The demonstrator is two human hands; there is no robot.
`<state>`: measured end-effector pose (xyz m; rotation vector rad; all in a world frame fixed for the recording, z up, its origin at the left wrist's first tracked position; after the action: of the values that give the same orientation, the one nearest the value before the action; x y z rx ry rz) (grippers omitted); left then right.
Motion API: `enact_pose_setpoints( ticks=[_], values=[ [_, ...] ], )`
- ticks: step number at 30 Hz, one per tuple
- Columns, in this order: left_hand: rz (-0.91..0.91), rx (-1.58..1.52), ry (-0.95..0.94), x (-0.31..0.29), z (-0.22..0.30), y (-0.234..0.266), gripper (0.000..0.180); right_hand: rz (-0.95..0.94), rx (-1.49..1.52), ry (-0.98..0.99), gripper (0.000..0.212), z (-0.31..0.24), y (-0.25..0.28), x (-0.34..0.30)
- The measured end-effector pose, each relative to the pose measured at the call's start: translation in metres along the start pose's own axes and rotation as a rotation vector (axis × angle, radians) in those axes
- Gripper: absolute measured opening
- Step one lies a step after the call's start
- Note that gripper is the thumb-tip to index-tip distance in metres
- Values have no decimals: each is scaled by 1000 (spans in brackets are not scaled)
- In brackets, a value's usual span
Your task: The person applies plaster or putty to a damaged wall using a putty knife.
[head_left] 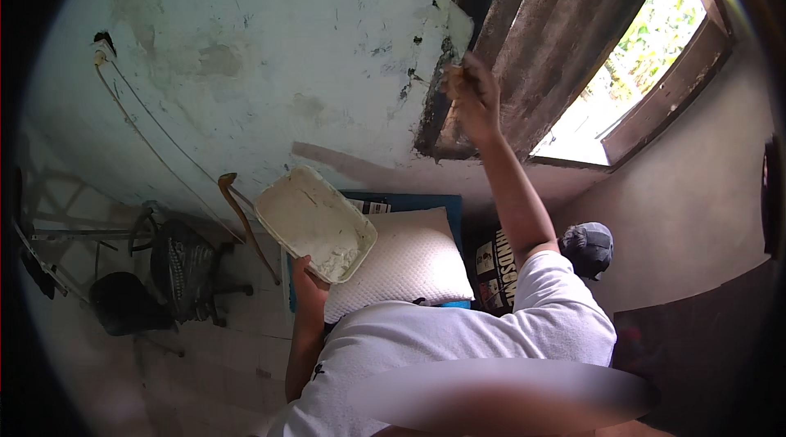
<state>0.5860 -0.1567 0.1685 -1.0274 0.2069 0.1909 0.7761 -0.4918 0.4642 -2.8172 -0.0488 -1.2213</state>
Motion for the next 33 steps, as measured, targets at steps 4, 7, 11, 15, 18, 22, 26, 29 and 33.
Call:
enact_pose_setpoints(
  ticks=[4,7,11,15,18,22,26,29,33],
  values=[
    [11,70,-5,-9,5,-19,69,33,544,-73,40,5,-36,-13],
    [-46,78,3,-5,5,-9,68,110,466,-68,46,-2,-53,-11],
    [-71,53,-6,-7,11,0,69,280,223,-6,49,-2,-65,-4],
    [-11,20,41,-11,19,12,72,382,145,61,53,-15,-77,7],
    [-72,43,10,-8,32,24,74,431,101,117,56,-29,-83,17],
    [-53,111,2,-5,55,38,73,544,36,128,56,-45,-88,26],
    [-30,102,37,7,84,54,69,663,-88,85,58,-54,-99,35],
    [-83,125,104,21,100,64,69,750,-145,104,56,-43,-97,45],
    [-88,84,240,37,125,74,69,856,-250,93,56,-37,-104,61]
  ],
)
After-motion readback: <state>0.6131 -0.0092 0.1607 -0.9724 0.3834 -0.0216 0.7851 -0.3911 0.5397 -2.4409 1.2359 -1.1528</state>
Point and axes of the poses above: each hand's wrist, its own x-axis towards the middle knuckle, its own y-axis out of the back of the hand, z = x × y, the point moved 7 cm from there along x, towards the middle knuckle, and after that the axes turned 1 degree about -z, right-handed, at the moved point
